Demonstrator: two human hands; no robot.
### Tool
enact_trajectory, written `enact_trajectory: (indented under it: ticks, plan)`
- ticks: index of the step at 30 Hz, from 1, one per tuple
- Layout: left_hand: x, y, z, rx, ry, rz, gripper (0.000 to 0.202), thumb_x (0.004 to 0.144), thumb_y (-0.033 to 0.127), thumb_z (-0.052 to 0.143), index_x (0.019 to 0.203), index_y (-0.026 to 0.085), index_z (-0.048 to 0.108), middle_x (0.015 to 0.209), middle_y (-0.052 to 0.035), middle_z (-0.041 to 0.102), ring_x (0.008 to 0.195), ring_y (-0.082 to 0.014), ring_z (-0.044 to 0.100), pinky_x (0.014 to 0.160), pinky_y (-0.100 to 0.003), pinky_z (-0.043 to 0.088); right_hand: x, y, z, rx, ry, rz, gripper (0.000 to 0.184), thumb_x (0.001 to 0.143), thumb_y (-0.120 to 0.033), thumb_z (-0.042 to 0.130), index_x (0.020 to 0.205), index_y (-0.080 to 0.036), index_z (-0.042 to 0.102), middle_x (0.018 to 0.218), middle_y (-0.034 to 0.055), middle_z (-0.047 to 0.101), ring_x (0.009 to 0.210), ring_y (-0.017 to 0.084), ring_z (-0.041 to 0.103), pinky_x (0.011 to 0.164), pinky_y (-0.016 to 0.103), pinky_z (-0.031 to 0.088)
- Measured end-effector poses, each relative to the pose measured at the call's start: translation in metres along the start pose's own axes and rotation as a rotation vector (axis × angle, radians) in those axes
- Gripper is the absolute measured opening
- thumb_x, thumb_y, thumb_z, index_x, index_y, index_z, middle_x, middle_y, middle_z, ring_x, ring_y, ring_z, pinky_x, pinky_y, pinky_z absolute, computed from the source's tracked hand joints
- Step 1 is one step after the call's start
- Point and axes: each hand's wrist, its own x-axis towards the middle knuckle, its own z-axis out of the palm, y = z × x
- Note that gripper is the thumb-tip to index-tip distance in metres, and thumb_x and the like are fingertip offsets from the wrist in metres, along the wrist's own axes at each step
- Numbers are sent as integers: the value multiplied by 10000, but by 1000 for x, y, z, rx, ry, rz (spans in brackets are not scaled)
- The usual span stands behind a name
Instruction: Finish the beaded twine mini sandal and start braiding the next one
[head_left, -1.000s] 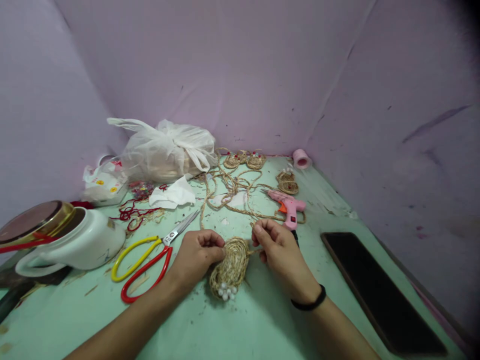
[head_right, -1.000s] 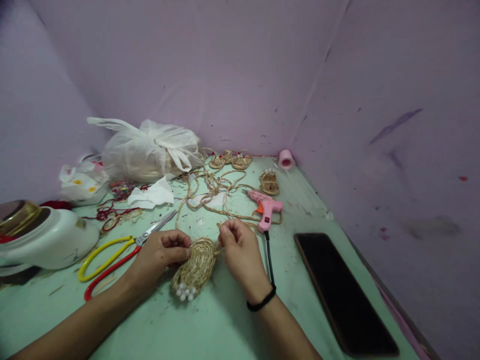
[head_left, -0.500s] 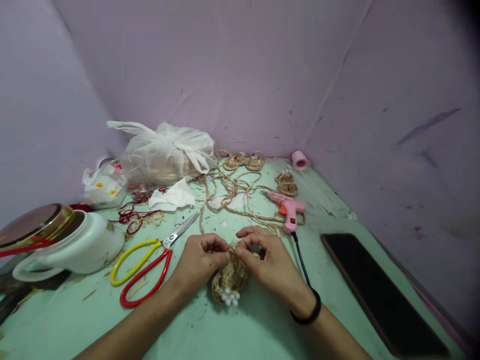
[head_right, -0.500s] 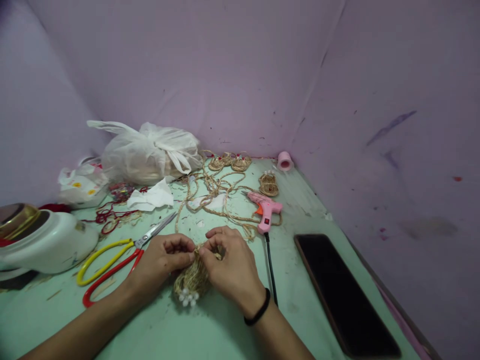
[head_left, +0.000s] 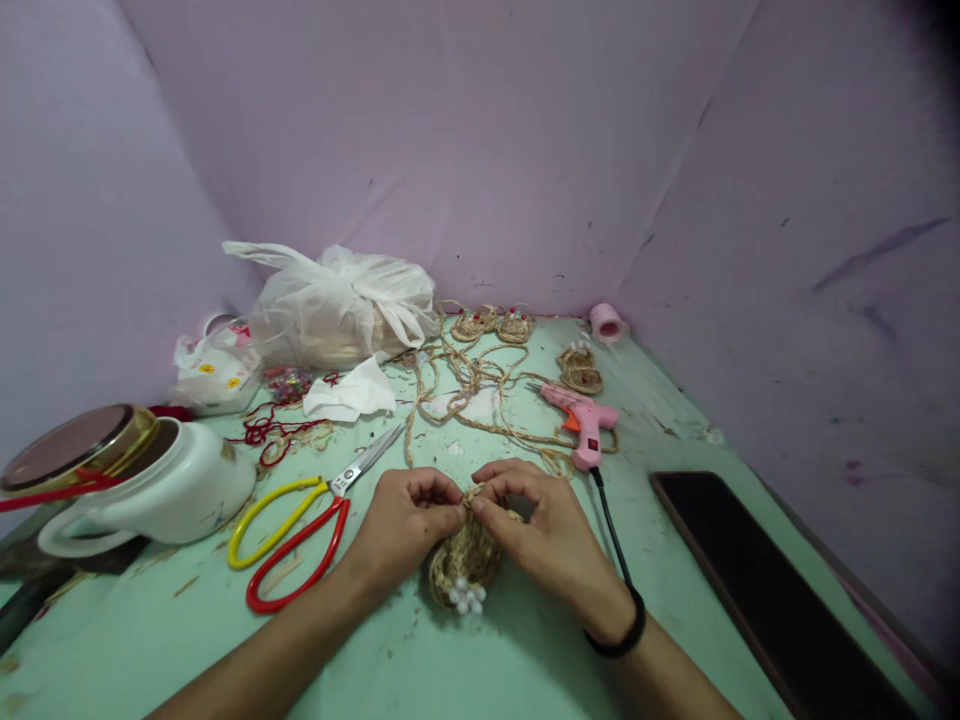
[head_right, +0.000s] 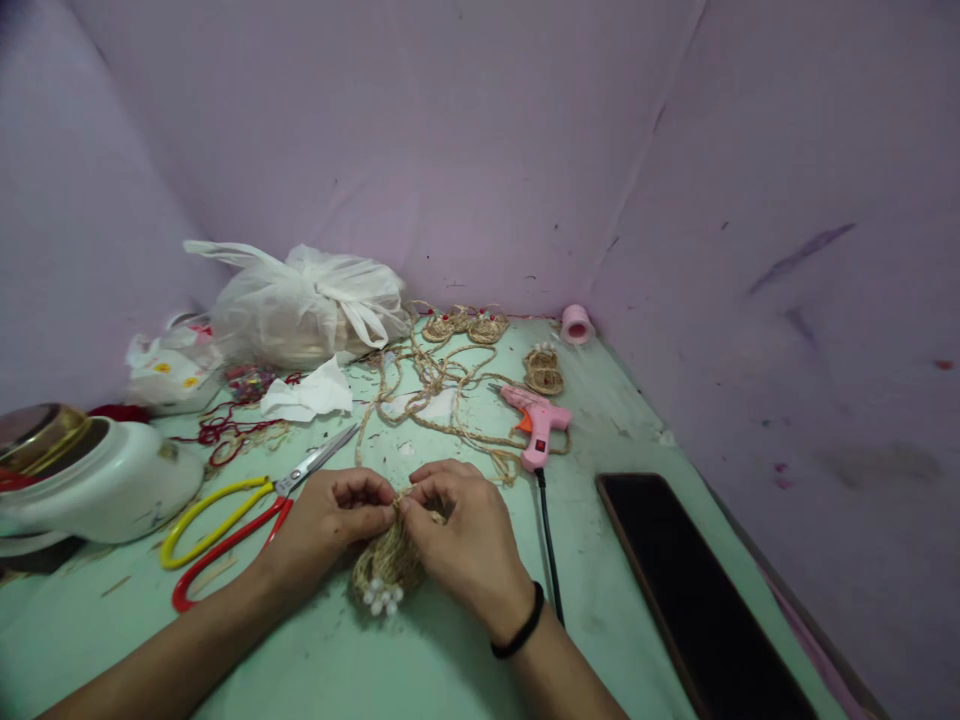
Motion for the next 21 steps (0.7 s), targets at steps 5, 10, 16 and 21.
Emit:
enact_trajectory:
  ticks: [5, 10, 16, 21]
  plan:
    - [2, -4, -3, -26, -22, -37, 106, 518, 189, 624, 590, 120, 587, 470, 39, 512, 410, -57, 409, 392, -181, 273, 4, 0, -2, 356, 50, 158, 180, 736, -356, 529, 676, -187, 520, 779, 69, 651, 796, 209, 600, 707, 320, 442]
    - [6, -9, -4, -98, -64, -128, 107, 499, 169, 627, 584, 120, 585, 435, 47, 497, 371, -49, 391, 361, -172, 234, 4, 9, 2, 249, 137, 154, 192, 801, -356, 462, 697, -196, 479, 699, 39, 616, 635, 170, 552, 589, 283, 423]
    - [9, -9, -4, -84, -100, -133, 88, 482, 149, 612, 561, 116, 591, 409, 54, 477, 357, -42, 371, 345, -169, 209, 0, 18, 6, -130, 150, 47, 125, 848, -257, 396, 745, -219, 456, 668, 3, 598, 598, 165, 526, 550, 265, 364]
    - [8, -9, -4, -75, -112, -139, 84, 489, 144, 611, 566, 118, 590, 397, 61, 468, 350, -40, 360, 337, -169, 205, 2, 20, 6, -226, 271, 79, 110, 824, -252, 435, 737, -213, 489, 662, 10, 594, 597, 172, 534, 540, 272, 351]
